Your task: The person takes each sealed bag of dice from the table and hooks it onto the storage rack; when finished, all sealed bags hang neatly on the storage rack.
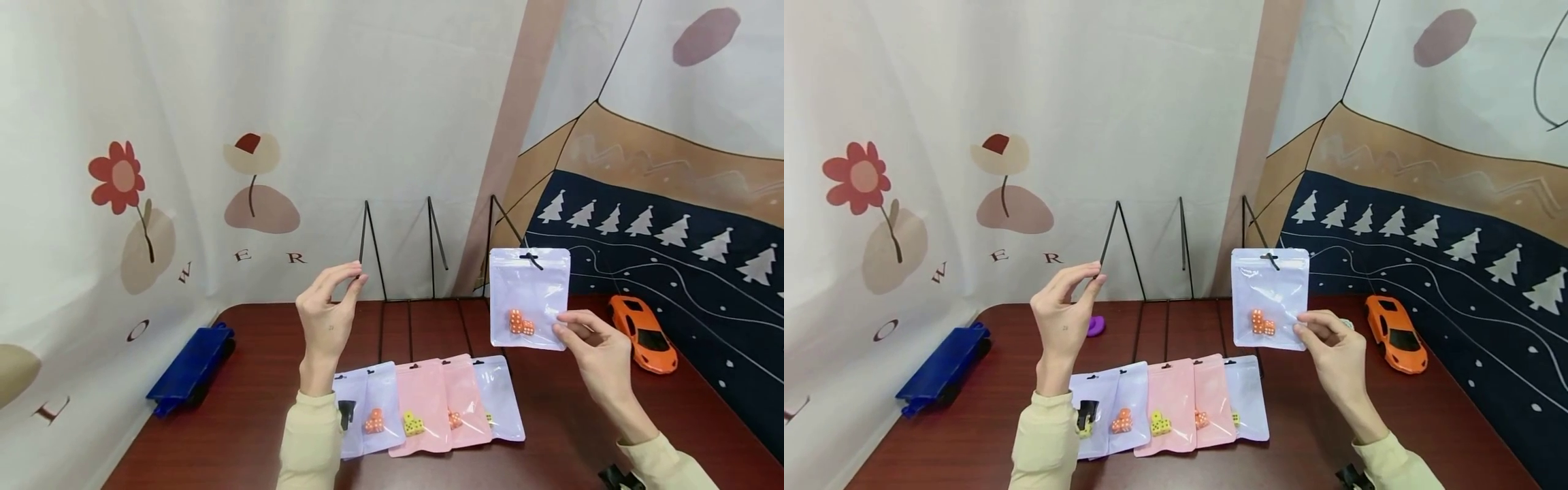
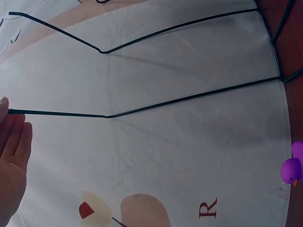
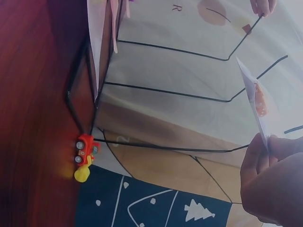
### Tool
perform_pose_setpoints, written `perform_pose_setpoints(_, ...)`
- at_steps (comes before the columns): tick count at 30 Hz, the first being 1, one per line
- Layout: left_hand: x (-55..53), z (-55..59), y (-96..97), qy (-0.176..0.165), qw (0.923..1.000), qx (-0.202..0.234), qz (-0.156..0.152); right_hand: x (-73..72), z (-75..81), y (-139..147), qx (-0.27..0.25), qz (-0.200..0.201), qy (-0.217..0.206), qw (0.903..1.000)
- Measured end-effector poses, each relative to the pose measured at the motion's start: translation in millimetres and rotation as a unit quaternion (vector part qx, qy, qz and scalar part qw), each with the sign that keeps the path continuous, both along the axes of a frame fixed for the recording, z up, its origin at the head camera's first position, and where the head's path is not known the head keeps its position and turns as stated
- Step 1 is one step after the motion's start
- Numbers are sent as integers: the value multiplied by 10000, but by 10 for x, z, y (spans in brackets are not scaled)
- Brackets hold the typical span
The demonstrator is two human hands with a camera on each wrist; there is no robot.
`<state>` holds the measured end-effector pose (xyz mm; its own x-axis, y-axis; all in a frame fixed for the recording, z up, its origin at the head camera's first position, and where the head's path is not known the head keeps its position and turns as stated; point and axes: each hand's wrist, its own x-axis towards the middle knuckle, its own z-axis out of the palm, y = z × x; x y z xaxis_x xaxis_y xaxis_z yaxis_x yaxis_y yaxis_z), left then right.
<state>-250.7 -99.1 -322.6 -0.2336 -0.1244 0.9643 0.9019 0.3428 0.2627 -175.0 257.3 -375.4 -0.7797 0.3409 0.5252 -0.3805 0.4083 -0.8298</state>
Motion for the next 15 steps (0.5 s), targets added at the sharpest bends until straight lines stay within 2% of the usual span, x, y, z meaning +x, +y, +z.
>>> perform_pose_setpoints(15, 11, -3, -7, -19, 10000, -67, 47, -200, 66, -51, -125, 78, 190, 9997)
